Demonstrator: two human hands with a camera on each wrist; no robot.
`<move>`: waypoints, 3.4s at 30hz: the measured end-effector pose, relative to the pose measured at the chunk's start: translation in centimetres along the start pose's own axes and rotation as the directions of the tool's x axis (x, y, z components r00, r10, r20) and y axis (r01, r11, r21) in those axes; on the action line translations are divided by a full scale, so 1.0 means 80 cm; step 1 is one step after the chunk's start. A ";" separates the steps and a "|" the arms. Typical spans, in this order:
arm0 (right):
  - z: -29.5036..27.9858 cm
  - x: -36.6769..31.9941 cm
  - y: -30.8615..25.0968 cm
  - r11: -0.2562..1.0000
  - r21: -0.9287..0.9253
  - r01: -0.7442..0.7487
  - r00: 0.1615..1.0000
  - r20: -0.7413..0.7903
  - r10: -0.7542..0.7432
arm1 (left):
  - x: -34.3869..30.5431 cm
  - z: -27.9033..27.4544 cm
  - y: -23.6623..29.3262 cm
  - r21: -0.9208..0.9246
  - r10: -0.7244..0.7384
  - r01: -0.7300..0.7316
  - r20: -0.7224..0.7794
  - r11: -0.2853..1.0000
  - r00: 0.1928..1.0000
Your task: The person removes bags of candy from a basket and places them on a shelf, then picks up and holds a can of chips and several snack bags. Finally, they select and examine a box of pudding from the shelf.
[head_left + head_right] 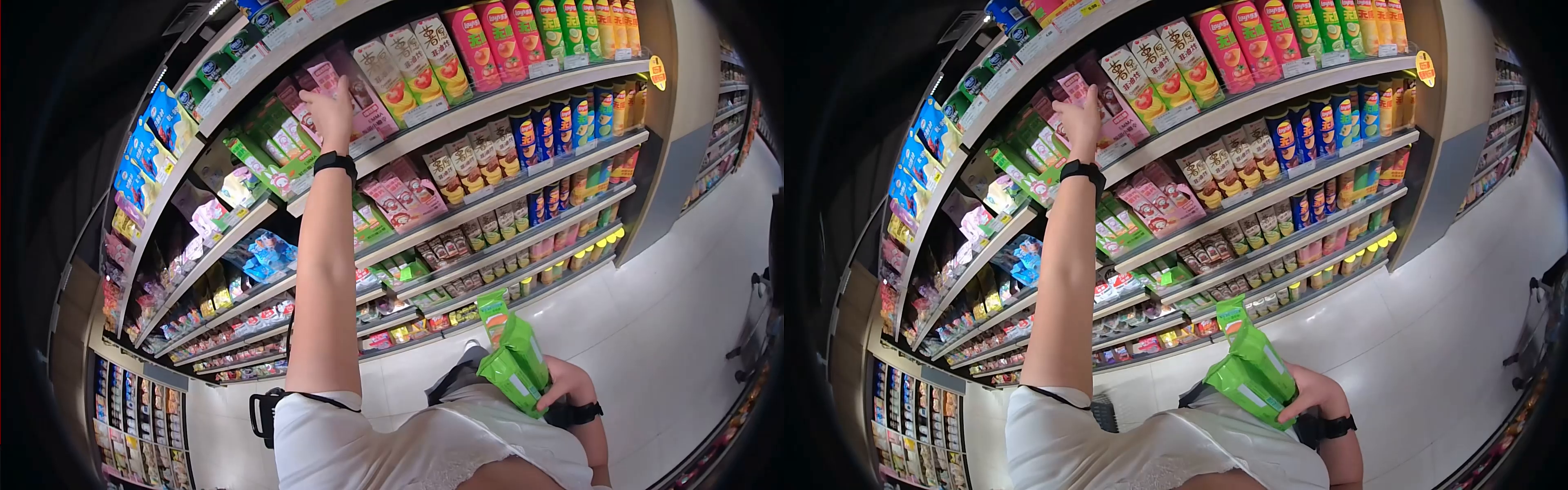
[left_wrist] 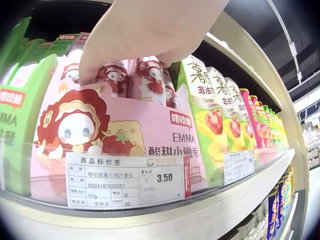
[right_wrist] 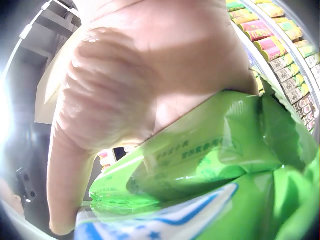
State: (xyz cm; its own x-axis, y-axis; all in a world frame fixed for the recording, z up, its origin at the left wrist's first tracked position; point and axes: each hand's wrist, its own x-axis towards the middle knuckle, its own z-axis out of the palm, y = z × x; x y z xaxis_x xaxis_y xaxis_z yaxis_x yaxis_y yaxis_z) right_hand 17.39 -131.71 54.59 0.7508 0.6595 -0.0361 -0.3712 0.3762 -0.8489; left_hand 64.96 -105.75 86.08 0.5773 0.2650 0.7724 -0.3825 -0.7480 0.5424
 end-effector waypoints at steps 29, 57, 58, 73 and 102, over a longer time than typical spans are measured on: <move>-0.026 -0.004 0.062 0.972 0.137 0.191 0.973 -0.160 -0.168 | -0.079 -0.024 0.005 0.086 0.722 -0.718 -0.129 0.691 0.679; -0.002 0.036 0.057 0.885 0.241 0.399 0.834 -0.497 -0.241 | -0.537 -0.169 0.004 -0.226 -0.232 0.873 0.908 0.432 0.350; -0.002 0.037 0.059 0.893 0.243 0.379 0.852 -0.468 -0.234 | -0.539 -0.163 -0.004 -0.205 -0.246 0.892 0.915 0.403 0.321; -0.007 0.032 0.051 0.906 0.290 0.308 0.915 -0.351 -0.198 | -0.306 -0.183 -0.122 -0.662 -0.315 0.574 0.481 0.481 0.818; -0.003 0.055 0.052 0.930 0.256 0.263 0.943 -0.274 -0.191 | 0.095 -0.142 -0.182 -0.020 0.206 -0.208 0.257 0.978 0.944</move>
State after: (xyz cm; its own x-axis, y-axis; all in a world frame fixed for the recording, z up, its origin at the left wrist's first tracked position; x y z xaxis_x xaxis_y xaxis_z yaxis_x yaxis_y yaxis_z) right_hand 19.26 -127.37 50.79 0.9284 0.3713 -0.0169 -0.2881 0.6900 -0.6641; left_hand 66.72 -85.93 87.83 0.6517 -0.0606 0.7561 -0.5084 -0.7747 0.3760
